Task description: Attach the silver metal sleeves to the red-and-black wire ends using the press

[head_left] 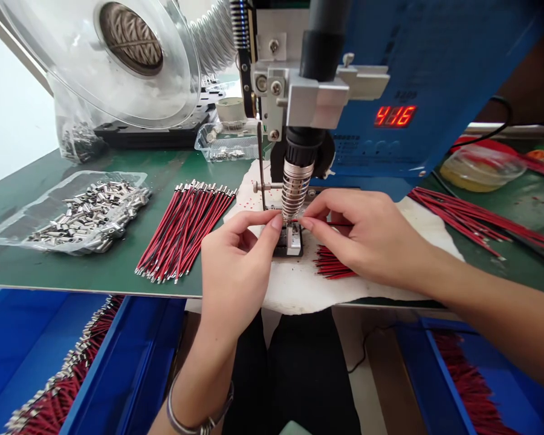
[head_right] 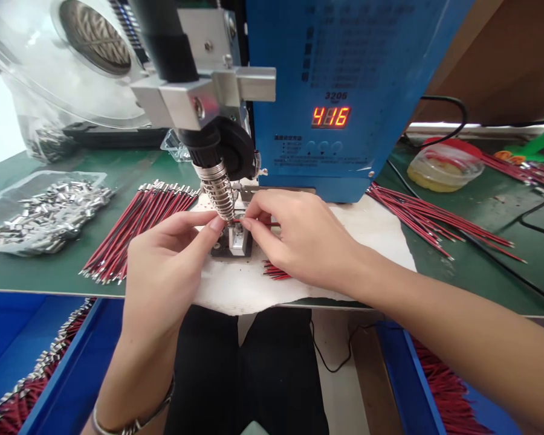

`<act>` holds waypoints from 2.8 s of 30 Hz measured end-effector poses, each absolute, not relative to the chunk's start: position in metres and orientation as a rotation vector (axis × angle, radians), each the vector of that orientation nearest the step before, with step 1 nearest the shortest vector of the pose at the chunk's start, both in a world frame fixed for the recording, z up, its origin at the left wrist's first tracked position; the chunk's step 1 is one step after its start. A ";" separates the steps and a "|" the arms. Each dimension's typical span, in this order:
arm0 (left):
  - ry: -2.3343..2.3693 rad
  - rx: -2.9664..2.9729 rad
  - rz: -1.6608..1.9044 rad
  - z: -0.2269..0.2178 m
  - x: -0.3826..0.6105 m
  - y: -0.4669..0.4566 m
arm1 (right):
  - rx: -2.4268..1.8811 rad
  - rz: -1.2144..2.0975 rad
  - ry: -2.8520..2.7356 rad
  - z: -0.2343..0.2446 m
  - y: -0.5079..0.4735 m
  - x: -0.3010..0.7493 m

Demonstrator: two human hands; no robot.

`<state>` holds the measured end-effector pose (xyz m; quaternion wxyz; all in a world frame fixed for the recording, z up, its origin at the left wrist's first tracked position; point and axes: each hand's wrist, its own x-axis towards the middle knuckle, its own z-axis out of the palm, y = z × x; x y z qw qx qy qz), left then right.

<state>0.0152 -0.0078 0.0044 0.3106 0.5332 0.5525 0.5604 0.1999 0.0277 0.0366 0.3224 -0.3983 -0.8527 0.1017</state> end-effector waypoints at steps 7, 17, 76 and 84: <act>1.448 1.405 1.481 0.004 0.015 -0.008 | -1.069 0.254 -2.245 0.037 0.027 0.199; 1.449 1.424 1.491 0.005 0.016 -0.008 | -1.061 0.263 -2.243 0.036 0.027 0.200; 1.444 1.454 1.492 0.005 0.013 -0.009 | -0.754 0.058 -2.358 0.033 0.036 0.210; 1.428 1.450 1.509 0.013 0.016 -0.010 | -0.748 0.041 -2.370 0.033 0.035 0.210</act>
